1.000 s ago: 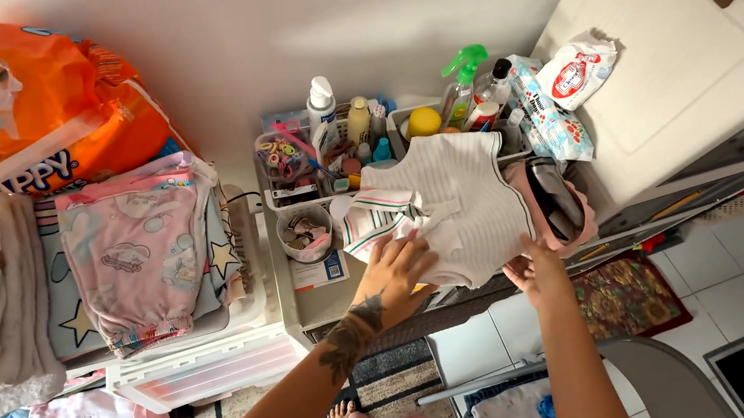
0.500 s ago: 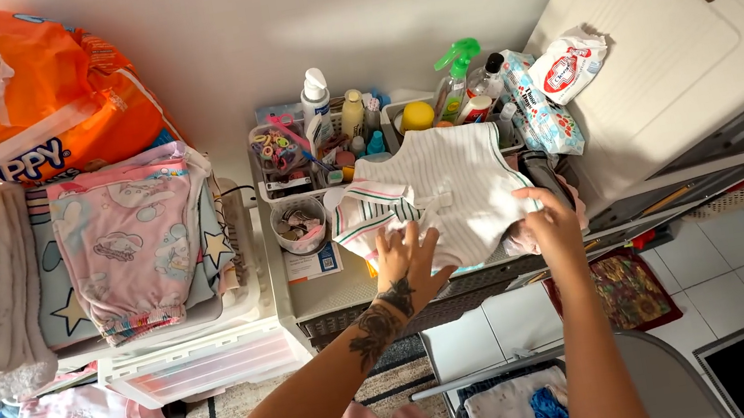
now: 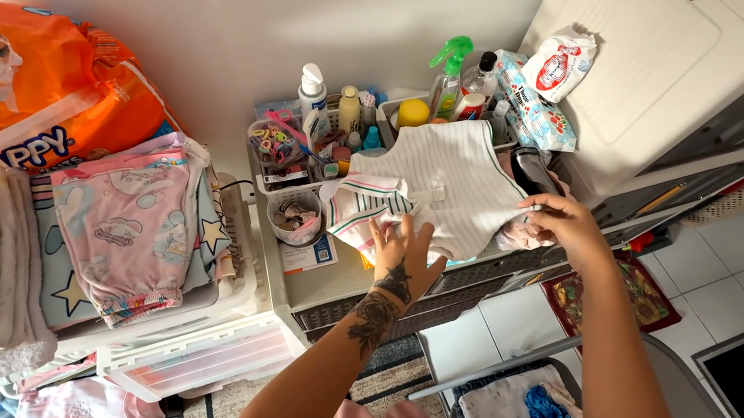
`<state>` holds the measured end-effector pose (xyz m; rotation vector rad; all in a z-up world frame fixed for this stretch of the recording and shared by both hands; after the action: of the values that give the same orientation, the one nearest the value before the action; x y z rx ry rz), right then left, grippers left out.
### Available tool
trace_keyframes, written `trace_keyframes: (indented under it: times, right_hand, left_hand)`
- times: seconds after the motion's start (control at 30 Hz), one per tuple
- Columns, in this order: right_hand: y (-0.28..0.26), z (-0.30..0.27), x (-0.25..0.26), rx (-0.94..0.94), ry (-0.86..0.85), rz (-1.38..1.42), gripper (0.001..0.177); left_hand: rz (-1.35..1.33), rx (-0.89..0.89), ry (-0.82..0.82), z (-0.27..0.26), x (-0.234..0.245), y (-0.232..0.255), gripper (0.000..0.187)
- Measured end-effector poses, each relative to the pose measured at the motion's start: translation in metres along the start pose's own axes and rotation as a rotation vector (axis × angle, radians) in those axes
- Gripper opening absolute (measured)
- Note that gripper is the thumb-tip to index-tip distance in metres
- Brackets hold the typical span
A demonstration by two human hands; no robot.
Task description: Folding and organizing various baby clothes into stacks on a storage unit
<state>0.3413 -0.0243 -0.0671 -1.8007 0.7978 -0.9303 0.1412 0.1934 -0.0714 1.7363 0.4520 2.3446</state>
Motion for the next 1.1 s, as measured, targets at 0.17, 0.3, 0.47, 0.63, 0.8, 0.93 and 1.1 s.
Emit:
trace_keyframes:
  times: [0.17, 0.3, 0.47, 0.63, 0.8, 0.93, 1.1]
  right_hand:
    - [-0.02, -0.016, -0.009, -0.051, 0.005, 0.063, 0.023]
    - [0.013, 0.007, -0.002, -0.043, -0.044, 0.162, 0.043]
    - [-0.029, -0.026, -0.033, 0.108, 0.023, -0.049, 0.071]
    - [-0.108, -0.102, -0.078, 0.972, 0.537, -0.823, 0.091]
    - [-0.066, -0.08, -0.073, 0.96, 0.35, -0.969, 0.023]
    - [-0.041, -0.069, -0.059, 0.952, 0.169, -0.968, 0.025]
    - [0.029, 0.011, -0.007, -0.001, 0.013, -0.426, 0.024]
  left_hand:
    - [0.036, -0.13, 0.226, 0.015, 0.006, 0.009, 0.038]
    - [-0.339, -0.089, 0.331, 0.03, 0.024, -0.01, 0.015]
    - [-0.521, 0.042, 0.259, 0.03, 0.043, -0.026, 0.02]
    - [-0.427, -0.041, 0.265, 0.028, 0.052, -0.014, 0.018]
    - [-0.088, -0.371, 0.355, -0.002, 0.034, -0.01, 0.029]
    - [0.013, -0.388, 0.303, -0.037, 0.015, -0.037, 0.034]
    - [-0.285, -0.23, 0.346, -0.044, 0.021, -0.072, 0.019]
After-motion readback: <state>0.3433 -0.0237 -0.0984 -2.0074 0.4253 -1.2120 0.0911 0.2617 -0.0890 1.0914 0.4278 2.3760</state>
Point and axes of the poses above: each hand's wrist, its own z-axis towards the middle knuckle, its own x-axis out of the back of the hand, y = z × x, the point moved 7 cm from there along z, towards the middle knuckle, and after that the axes turned 8 degrees about -x, right-handed, at the moved point
